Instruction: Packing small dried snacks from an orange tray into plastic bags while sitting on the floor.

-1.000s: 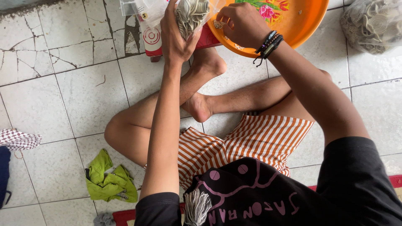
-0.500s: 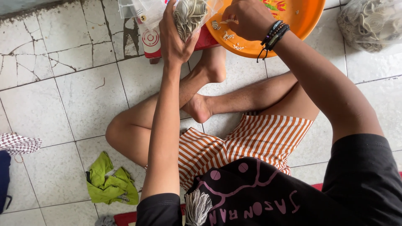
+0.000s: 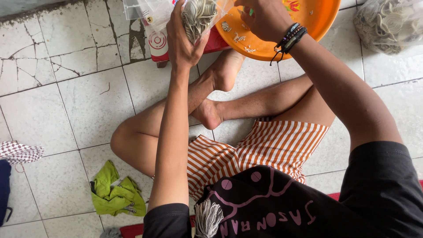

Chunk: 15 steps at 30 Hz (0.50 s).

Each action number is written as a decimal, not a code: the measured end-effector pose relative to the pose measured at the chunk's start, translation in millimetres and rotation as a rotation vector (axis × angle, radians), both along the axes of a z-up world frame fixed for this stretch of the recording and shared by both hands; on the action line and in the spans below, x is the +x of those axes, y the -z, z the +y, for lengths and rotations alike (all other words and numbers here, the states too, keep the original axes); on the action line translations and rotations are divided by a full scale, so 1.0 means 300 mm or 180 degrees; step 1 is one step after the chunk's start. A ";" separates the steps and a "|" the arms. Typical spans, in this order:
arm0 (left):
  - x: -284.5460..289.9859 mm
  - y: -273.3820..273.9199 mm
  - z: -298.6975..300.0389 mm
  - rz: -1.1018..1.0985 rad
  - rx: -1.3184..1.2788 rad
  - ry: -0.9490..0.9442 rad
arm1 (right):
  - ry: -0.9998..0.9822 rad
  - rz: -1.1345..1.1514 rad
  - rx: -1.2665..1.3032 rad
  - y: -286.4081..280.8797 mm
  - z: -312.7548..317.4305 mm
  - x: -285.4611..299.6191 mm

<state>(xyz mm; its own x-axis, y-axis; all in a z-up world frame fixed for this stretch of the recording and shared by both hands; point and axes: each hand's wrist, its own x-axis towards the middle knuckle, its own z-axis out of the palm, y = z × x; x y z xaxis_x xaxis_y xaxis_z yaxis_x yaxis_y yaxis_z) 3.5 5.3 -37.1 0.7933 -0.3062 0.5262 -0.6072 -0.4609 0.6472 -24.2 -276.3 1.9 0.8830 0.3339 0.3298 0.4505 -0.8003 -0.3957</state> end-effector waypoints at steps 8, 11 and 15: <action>0.010 0.024 0.002 0.0001 0.0030 0.0043 | 0.0022 -0.0038 0.0045 -0.041 -0.018 -0.009; 0.008 0.009 -0.004 -0.0051 0.0067 -0.0023 | 0.0004 -0.0101 0.0246 -0.079 -0.031 0.007; -0.007 -0.019 -0.013 -0.0054 0.0210 -0.0175 | 0.0127 -0.0167 0.0510 -0.099 -0.042 0.028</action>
